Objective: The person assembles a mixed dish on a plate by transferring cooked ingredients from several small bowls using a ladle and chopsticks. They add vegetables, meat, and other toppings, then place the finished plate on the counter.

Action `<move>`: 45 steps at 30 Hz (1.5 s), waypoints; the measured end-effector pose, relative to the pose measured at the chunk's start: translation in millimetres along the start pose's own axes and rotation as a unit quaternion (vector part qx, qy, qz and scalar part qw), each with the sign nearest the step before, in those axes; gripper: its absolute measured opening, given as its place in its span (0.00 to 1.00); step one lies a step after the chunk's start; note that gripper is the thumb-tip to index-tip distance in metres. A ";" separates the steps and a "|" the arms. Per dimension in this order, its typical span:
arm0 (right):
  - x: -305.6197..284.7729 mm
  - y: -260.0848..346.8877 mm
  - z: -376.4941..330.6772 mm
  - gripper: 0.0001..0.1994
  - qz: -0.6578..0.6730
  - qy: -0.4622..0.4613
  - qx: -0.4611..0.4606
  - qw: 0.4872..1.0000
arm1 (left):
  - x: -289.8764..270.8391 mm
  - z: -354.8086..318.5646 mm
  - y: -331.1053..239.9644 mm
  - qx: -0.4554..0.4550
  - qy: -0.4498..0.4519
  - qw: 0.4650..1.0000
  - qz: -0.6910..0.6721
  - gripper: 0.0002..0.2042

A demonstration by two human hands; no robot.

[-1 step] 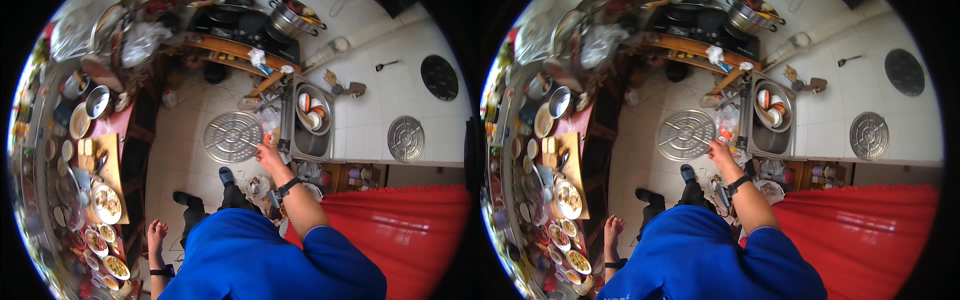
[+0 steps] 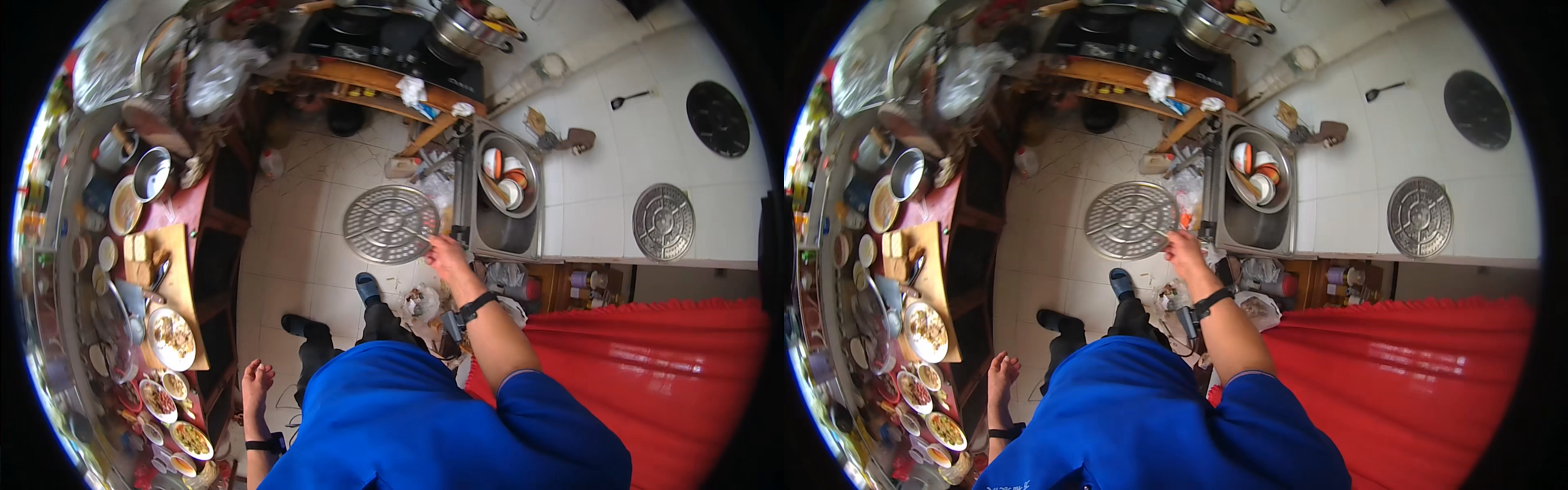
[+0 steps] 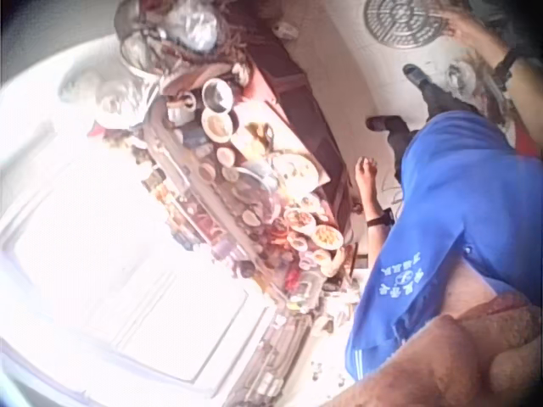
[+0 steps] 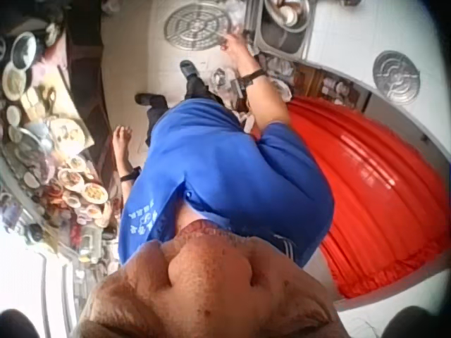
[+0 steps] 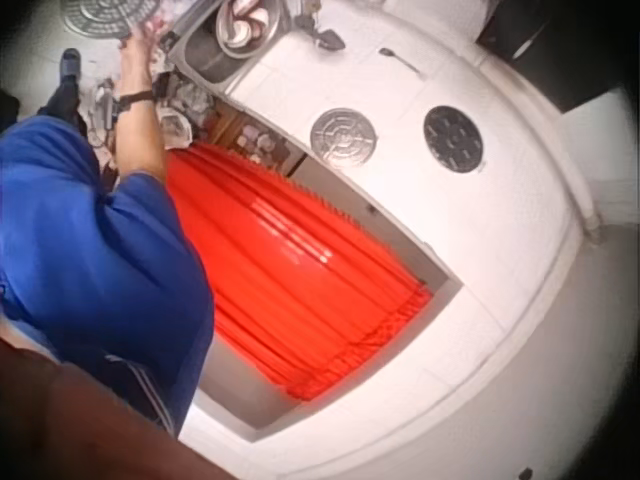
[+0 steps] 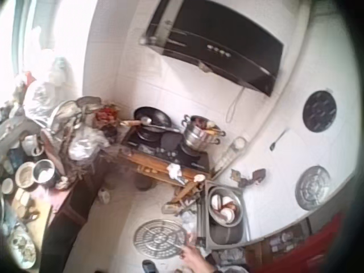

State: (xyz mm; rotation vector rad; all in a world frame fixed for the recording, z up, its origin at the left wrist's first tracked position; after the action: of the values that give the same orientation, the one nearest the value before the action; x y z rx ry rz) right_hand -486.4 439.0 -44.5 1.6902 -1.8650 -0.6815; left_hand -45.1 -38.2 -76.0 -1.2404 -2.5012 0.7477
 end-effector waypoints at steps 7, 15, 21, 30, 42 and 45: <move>-272.9 61.9 78.9 0.06 0.195 -0.175 -0.040 0.964 | 162.5 -2.9 -10.6 -0.022 0.058 0.995 0.080 0.23; -351.0 105.0 195.9 0.09 0.275 -0.198 -0.016 0.941 | 249.2 -24.3 -44.7 0.009 0.066 0.984 0.165 0.27; -317.9 46.9 204.6 0.21 0.183 -0.168 0.132 0.960 | 218.8 -33.4 -43.7 0.000 0.004 0.992 0.126 0.26; -124.8 12.8 169.9 0.13 -0.399 -0.048 0.065 0.913 | 147.5 -25.6 18.7 -0.042 -0.041 0.998 0.013 0.24; 327.5 -28.7 65.6 0.13 -0.541 0.244 -0.025 0.805 | -49.6 8.9 -0.3 0.032 -0.116 0.986 -0.119 0.24; 441.0 -24.9 20.1 0.15 -0.559 0.308 -0.066 0.767 | -75.6 1.9 -11.8 0.017 -0.151 0.971 -0.186 0.25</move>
State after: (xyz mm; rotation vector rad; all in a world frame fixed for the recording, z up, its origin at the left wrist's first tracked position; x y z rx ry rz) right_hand -516.7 -1.9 -54.6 2.4381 -0.2165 -0.5108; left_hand -8.0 -104.9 -70.9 -0.6503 -2.8288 0.9287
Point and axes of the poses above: each hand's wrist, its own z-axis towards the middle knuckle, its own x-axis out of the palm, y = z × x, the point moved 7 cm from there along z, towards the middle knuckle, and after that the axes turned 6 degrees about -z, right-handed, at the moved point
